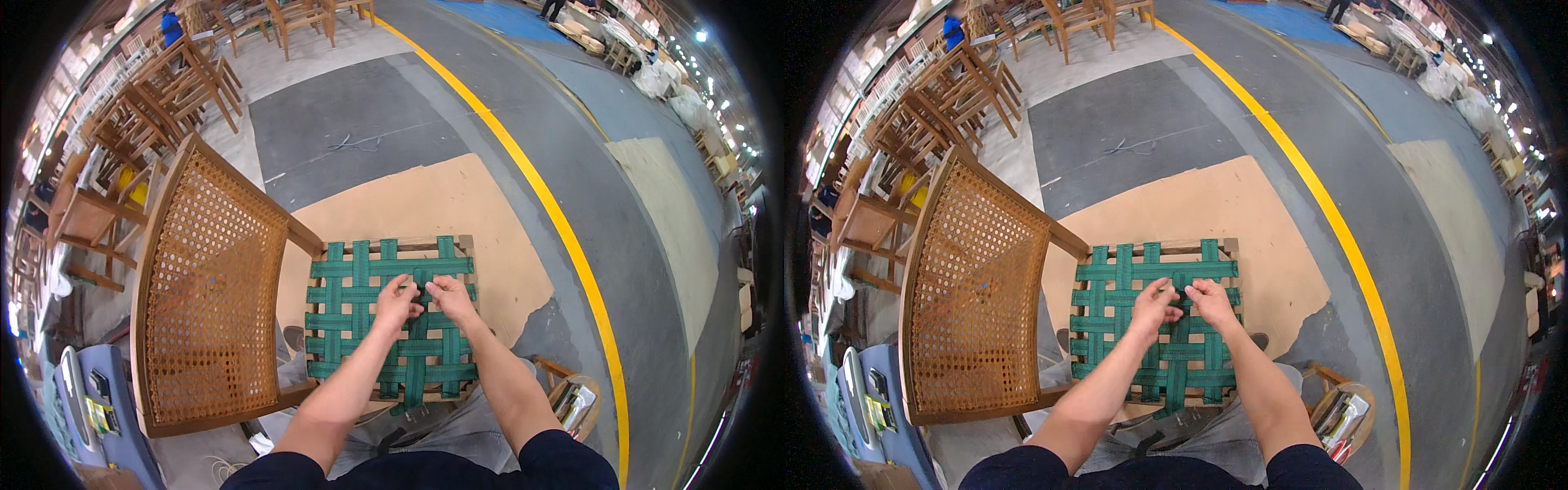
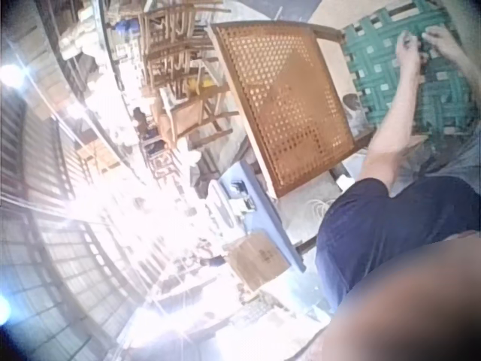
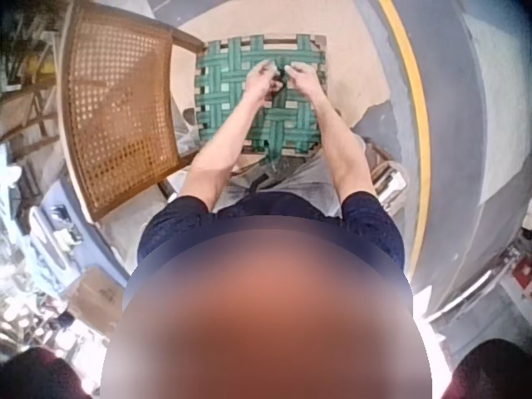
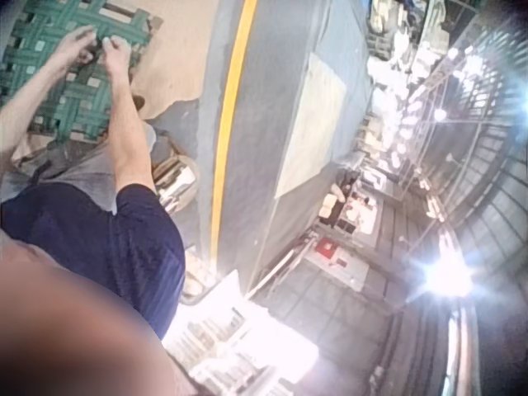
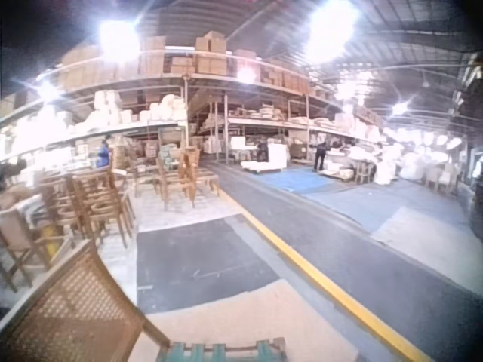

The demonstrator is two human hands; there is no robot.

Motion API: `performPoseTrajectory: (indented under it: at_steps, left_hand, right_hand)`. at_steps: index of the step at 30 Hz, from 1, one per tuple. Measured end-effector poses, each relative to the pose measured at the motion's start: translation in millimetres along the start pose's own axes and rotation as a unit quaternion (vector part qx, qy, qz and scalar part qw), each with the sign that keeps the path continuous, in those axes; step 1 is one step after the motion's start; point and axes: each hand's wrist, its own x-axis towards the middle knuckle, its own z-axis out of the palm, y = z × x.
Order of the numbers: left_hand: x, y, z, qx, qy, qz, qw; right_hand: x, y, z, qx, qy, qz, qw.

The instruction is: The person weaves green straps into a wooden chair frame to create a seat. They use a staple gun to secure the straps and scissors to trim excess material.

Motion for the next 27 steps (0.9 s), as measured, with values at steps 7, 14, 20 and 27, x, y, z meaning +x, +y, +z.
performPoseTrajectory:
  at_steps: [7, 14, 20, 27]
  left_hand:
    - [28.3, 22.0, -0.4, -0.009, -0.053, -0.017, 0.998]
    - [29.1, 29.3, -11.1, 0.019, -0.051, -0.023, 0.998]
    - [26.4, 13.3, -9.4, 0.391, 0.041, 0.339, 0.855]
    - [52.2, 9.5, -12.7, 0.345, 0.128, 0.330, 0.869]
  right_hand:
    - [-5.9, -11.6, 9.6, -0.165, 0.088, -0.212, 0.959]
    - [-13.2, -34.5, 24.5, -0.120, 0.090, -0.242, 0.959]
    - [-9.4, -33.9, 15.1, -0.183, 0.105, -0.281, 0.936]
    - [45.5, -37.3, 13.9, -0.306, 0.081, -0.252, 0.915]
